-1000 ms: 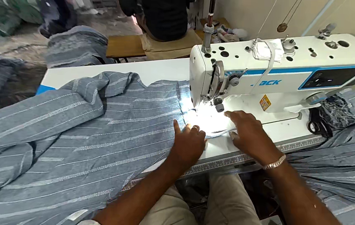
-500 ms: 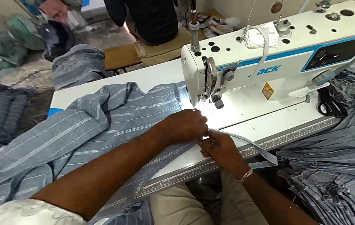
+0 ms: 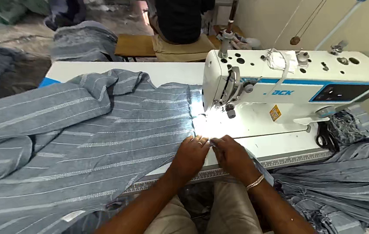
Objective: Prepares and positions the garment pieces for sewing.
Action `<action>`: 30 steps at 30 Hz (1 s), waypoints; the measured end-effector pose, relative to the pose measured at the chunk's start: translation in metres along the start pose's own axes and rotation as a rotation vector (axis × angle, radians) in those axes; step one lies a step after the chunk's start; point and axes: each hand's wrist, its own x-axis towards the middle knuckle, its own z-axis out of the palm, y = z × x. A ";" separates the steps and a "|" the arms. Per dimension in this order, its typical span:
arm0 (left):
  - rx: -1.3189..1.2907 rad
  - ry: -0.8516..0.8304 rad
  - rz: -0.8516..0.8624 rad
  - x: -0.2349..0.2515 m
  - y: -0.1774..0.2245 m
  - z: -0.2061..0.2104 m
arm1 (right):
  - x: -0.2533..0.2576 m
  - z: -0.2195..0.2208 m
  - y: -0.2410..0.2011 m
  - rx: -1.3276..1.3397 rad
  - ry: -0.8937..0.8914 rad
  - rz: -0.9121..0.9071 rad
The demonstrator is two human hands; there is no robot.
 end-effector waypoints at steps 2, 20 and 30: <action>-0.003 -0.072 -0.040 0.002 0.004 -0.002 | 0.006 -0.005 0.001 -0.044 -0.052 0.007; -0.051 -0.145 0.022 0.070 -0.082 -0.017 | -0.008 -0.085 0.042 0.113 -0.228 0.098; -0.081 -0.116 -0.160 0.153 -0.098 -0.101 | -0.013 -0.030 -0.040 0.234 -0.158 -0.028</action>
